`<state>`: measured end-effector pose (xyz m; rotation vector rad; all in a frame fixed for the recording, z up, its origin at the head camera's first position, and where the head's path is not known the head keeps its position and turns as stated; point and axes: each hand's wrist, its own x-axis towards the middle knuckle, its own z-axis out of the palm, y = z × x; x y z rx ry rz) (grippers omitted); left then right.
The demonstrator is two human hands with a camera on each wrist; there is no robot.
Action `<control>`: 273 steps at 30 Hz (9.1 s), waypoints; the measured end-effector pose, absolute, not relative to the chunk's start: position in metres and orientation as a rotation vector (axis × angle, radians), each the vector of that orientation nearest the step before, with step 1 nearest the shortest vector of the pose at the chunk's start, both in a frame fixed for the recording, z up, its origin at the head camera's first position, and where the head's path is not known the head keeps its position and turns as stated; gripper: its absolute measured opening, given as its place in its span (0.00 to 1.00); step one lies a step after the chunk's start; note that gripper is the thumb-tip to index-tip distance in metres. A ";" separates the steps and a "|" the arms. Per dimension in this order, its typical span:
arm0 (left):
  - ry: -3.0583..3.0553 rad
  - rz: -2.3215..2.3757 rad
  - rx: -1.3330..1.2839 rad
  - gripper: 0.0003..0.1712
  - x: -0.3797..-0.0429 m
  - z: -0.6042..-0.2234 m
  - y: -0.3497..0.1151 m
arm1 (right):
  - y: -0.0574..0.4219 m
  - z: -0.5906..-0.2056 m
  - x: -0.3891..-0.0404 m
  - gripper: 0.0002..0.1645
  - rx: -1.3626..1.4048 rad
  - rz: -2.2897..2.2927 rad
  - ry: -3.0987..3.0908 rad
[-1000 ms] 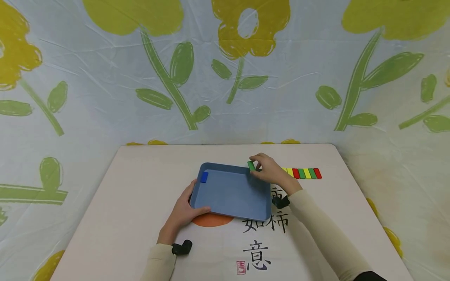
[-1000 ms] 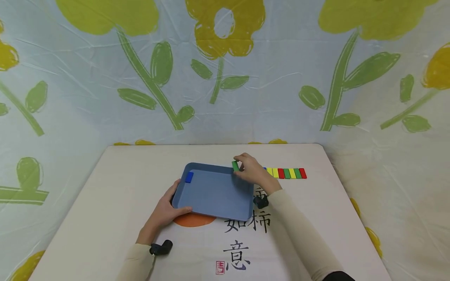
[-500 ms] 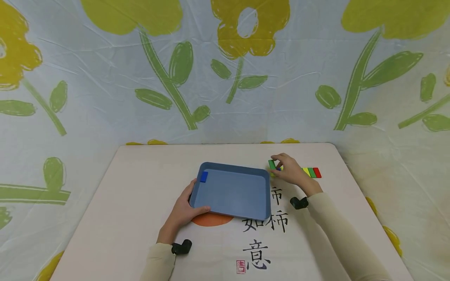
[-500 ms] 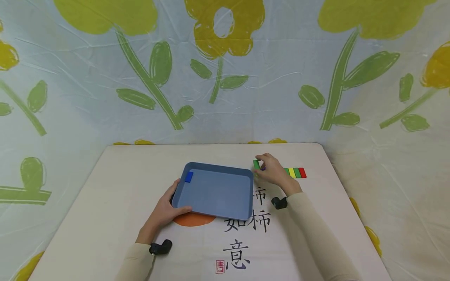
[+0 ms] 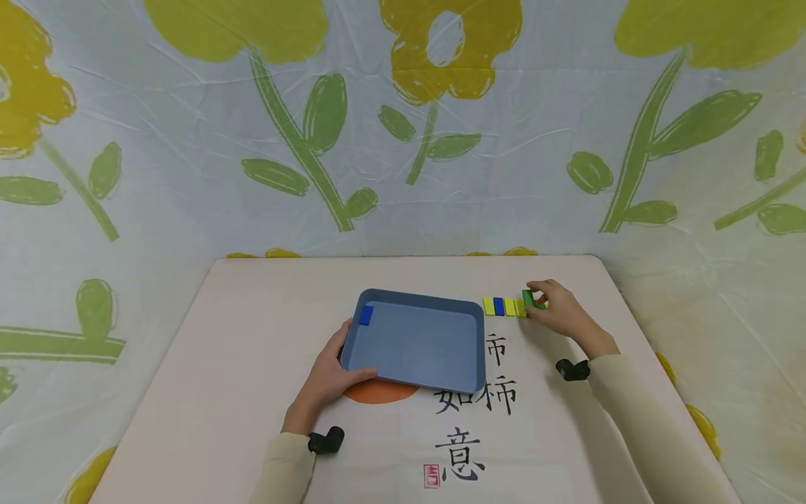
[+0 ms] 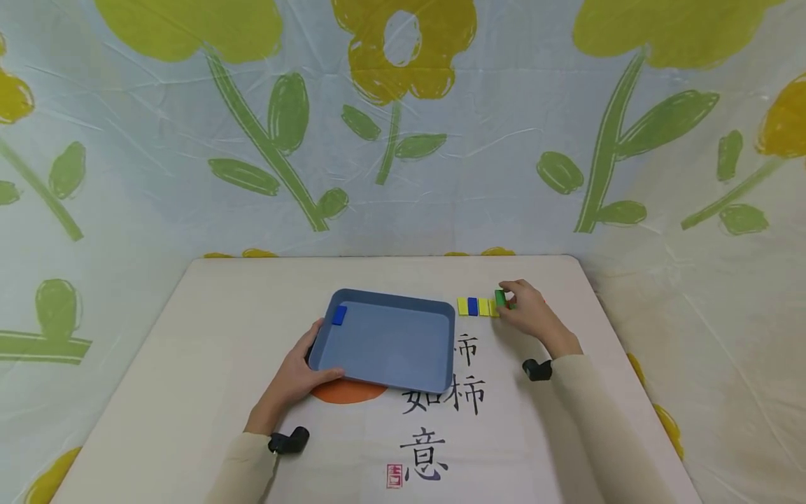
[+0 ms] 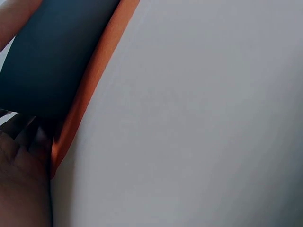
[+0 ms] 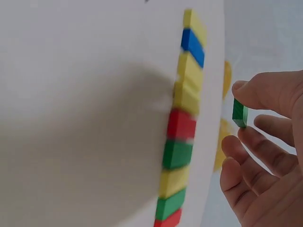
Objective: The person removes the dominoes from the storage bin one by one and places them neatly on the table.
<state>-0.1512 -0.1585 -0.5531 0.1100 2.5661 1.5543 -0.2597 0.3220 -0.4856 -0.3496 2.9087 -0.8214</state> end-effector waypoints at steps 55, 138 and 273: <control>2.594 1.552 0.114 0.68 -0.148 -0.556 -0.154 | 0.434 -0.514 -0.272 0.33 -0.194 -0.787 2.867; 2.564 1.546 0.091 0.68 -0.145 -0.554 -0.155 | 0.117 -0.505 -0.239 0.60 -0.690 -0.921 2.590; 2.581 1.566 0.097 0.67 -0.144 -0.553 -0.152 | 0.051 -0.511 -0.261 0.34 -0.770 -0.955 2.624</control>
